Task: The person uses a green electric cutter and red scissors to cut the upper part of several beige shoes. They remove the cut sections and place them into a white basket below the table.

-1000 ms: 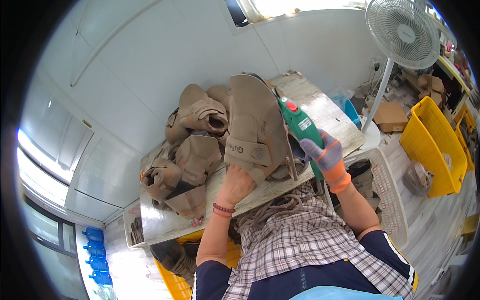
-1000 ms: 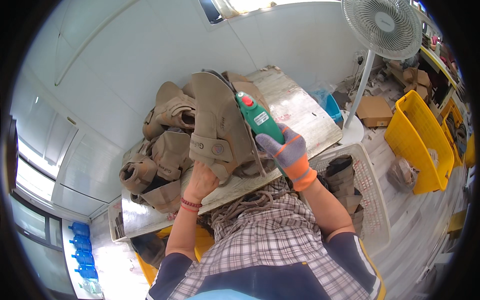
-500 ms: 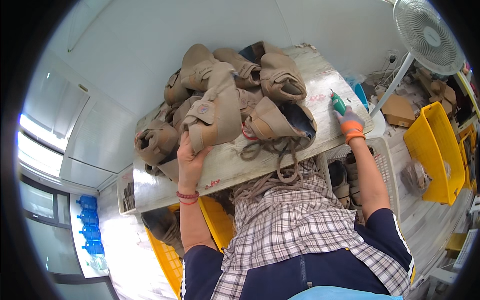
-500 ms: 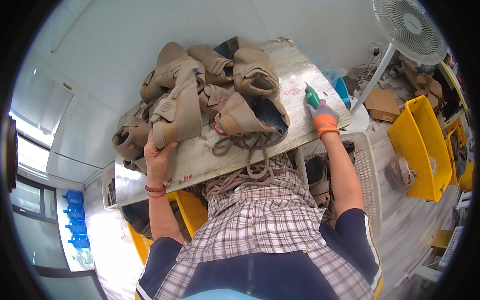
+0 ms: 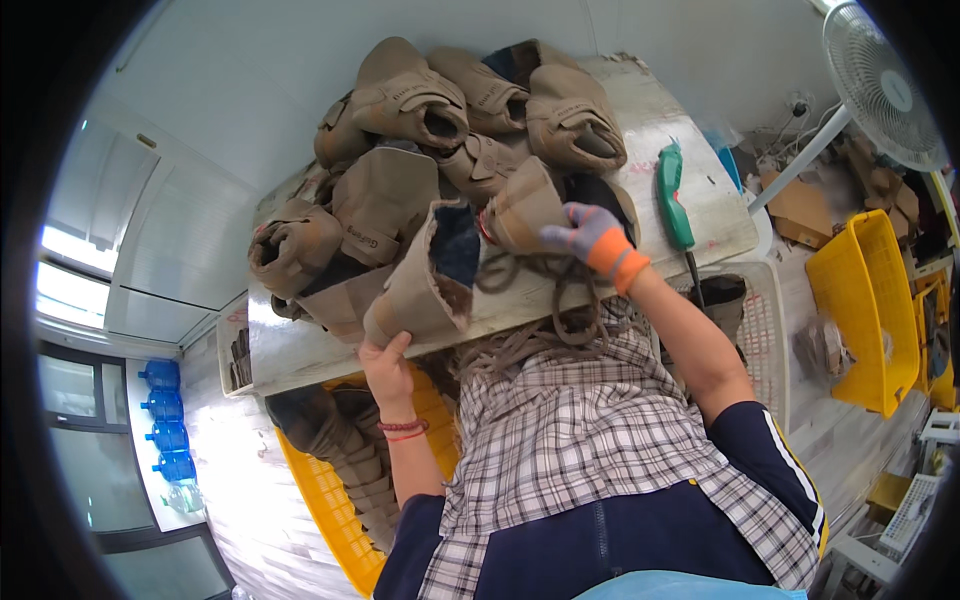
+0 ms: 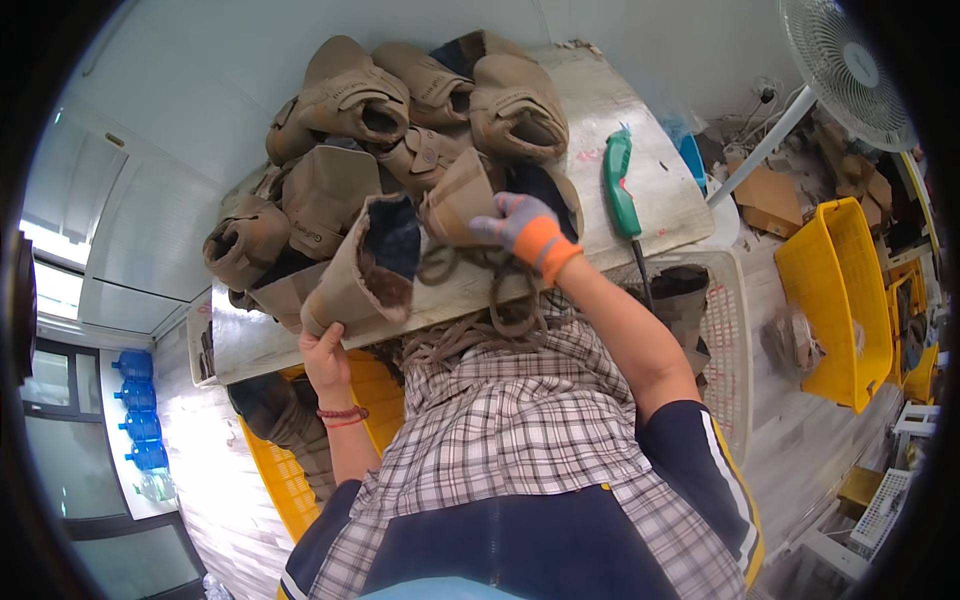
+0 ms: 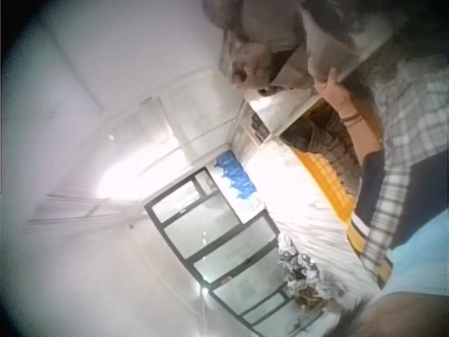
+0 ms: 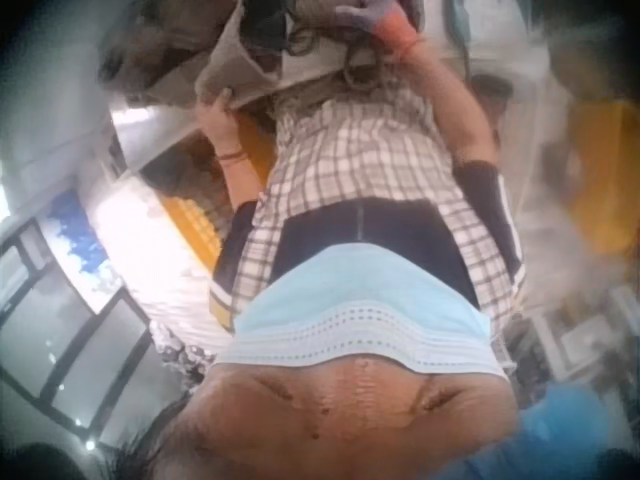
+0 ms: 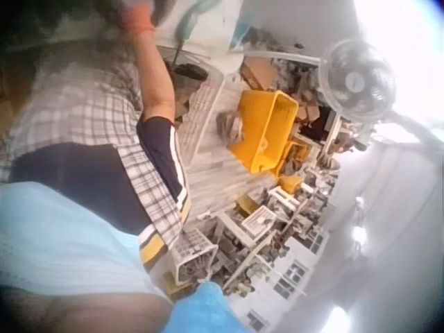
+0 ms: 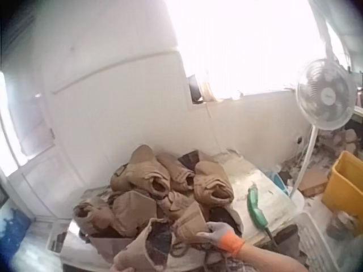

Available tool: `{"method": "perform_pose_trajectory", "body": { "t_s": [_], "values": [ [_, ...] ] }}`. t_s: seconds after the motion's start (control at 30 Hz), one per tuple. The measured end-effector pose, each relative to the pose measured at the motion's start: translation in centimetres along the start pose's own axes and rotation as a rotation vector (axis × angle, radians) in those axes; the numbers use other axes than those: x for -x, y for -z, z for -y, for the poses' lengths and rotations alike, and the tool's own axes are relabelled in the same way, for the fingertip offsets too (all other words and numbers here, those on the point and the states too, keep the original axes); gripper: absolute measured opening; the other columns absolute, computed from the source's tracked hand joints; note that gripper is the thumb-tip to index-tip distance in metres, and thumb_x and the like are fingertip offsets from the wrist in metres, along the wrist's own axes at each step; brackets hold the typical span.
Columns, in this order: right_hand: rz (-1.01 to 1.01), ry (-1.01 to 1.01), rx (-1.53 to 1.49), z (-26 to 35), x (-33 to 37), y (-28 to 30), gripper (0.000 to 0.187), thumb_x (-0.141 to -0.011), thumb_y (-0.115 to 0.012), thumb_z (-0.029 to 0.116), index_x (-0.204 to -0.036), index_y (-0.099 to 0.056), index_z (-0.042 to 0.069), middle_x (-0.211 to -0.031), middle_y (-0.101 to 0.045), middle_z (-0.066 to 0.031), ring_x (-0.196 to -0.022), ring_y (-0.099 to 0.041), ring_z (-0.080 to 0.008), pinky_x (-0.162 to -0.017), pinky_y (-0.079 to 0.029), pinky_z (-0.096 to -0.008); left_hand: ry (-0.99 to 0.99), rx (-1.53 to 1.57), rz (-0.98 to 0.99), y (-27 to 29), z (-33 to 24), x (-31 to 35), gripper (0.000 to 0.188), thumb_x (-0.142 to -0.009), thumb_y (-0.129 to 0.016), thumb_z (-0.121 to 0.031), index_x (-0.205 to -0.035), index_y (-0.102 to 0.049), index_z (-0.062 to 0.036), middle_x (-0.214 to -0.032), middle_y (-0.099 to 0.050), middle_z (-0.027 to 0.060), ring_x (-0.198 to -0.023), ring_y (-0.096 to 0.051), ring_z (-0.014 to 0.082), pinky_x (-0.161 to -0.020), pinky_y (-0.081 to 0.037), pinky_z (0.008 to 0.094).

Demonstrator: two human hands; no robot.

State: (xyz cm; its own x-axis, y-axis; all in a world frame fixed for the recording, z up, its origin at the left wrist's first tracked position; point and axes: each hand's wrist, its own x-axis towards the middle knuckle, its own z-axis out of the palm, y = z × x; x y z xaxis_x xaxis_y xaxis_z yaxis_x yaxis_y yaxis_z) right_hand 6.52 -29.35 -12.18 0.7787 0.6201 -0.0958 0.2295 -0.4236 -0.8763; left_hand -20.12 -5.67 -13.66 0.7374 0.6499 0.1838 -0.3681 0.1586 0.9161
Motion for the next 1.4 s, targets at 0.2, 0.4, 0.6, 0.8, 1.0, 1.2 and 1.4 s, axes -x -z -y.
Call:
{"method": "perform_pose_trajectory", "body": {
  "t_s": [0.2,0.4,0.6,0.8,1.0,1.2,1.4],
  "values": [
    [0.068,-0.044,-0.669,2.2,7.5,0.3,0.031,-0.079,-0.071,0.012,-0.104,-0.062,-0.003,-0.093,-0.065,-0.0041,-0.079,-0.059,-0.0099,-0.073,-0.05,-0.0247,0.034,0.146,-0.118,3.4,-1.6,3.1,0.047,-0.081,-0.061,0.004,-0.126,-0.049,0.0037,-0.124,-0.057,0.0112,-0.114,-0.053,0.0233,-0.101,-0.037,0.0355],
    [-0.142,0.039,-0.84,1.6,7.4,1.9,0.026,-0.083,-0.064,0.007,-0.106,-0.059,-0.004,-0.097,-0.065,-0.0076,-0.082,-0.063,-0.0137,-0.075,-0.052,-0.0261,-0.022,0.205,-0.087,3.4,-3.4,4.7,0.041,-0.084,-0.061,0.0,-0.124,-0.05,0.0018,-0.123,-0.057,0.0115,-0.114,-0.053,0.0239,-0.1,-0.039,0.0376],
    [0.279,-0.314,-0.995,-0.2,8.1,-2.9,0.022,-0.085,-0.064,0.008,-0.104,-0.06,-0.003,-0.095,-0.065,-0.0069,-0.079,-0.063,-0.012,-0.072,-0.052,-0.0245,-0.078,0.246,-0.165,6.8,-6.9,5.6,0.043,-0.087,-0.059,-0.008,-0.128,-0.047,0.0009,-0.126,-0.055,0.0127,-0.117,-0.05,0.0266,-0.102,-0.036,0.043],
    [0.581,-0.157,-0.931,6.0,11.0,0.3,0.026,-0.081,-0.064,0.008,-0.104,-0.061,-0.003,-0.094,-0.066,-0.0069,-0.082,-0.062,-0.0118,-0.074,-0.05,-0.0248,-0.103,0.299,-0.294,8.8,-12.0,6.3,0.047,-0.089,-0.056,-0.014,-0.131,-0.042,0.0006,-0.132,-0.048,0.0149,-0.122,-0.045,0.03,-0.103,-0.034,0.0488],
    [0.125,0.289,-0.658,8.2,4.4,8.3,0.035,-0.081,-0.066,0.01,-0.114,-0.059,0.001,-0.096,-0.065,-0.003,-0.085,-0.06,-0.0099,-0.077,-0.049,-0.0247,-0.026,0.299,-0.367,8.2,-9.2,4.1,0.045,-0.088,-0.059,-0.011,-0.129,-0.043,0.0022,-0.129,-0.05,0.0154,-0.12,-0.047,0.03,-0.102,-0.035,0.0491],
    [-0.105,0.461,-0.338,5.7,-12.4,10.8,0.034,-0.084,-0.067,0.02,-0.113,-0.06,0.004,-0.097,-0.065,-0.0034,-0.087,-0.061,-0.0132,-0.077,-0.048,-0.0253,0.26,0.243,-0.233,5.1,-4.5,3.9,0.044,-0.086,-0.061,-0.008,-0.126,-0.047,0.0041,-0.127,-0.054,0.0116,-0.114,-0.052,0.0249,-0.1,-0.039,0.0383],
    [-0.744,0.836,0.67,2.0,-9.1,2.5,0.017,-0.082,-0.063,0.028,-0.081,-0.06,0.011,-0.08,-0.059,-0.008,-0.076,-0.058,-0.0299,-0.066,-0.048,-0.0409,0.302,0.41,-0.148,6.1,-5.6,7.9,0.039,-0.093,-0.05,-0.018,-0.129,-0.047,-0.0016,-0.126,-0.055,0.0111,-0.113,-0.053,0.0255,-0.099,-0.04,0.0402]
  ]
}}
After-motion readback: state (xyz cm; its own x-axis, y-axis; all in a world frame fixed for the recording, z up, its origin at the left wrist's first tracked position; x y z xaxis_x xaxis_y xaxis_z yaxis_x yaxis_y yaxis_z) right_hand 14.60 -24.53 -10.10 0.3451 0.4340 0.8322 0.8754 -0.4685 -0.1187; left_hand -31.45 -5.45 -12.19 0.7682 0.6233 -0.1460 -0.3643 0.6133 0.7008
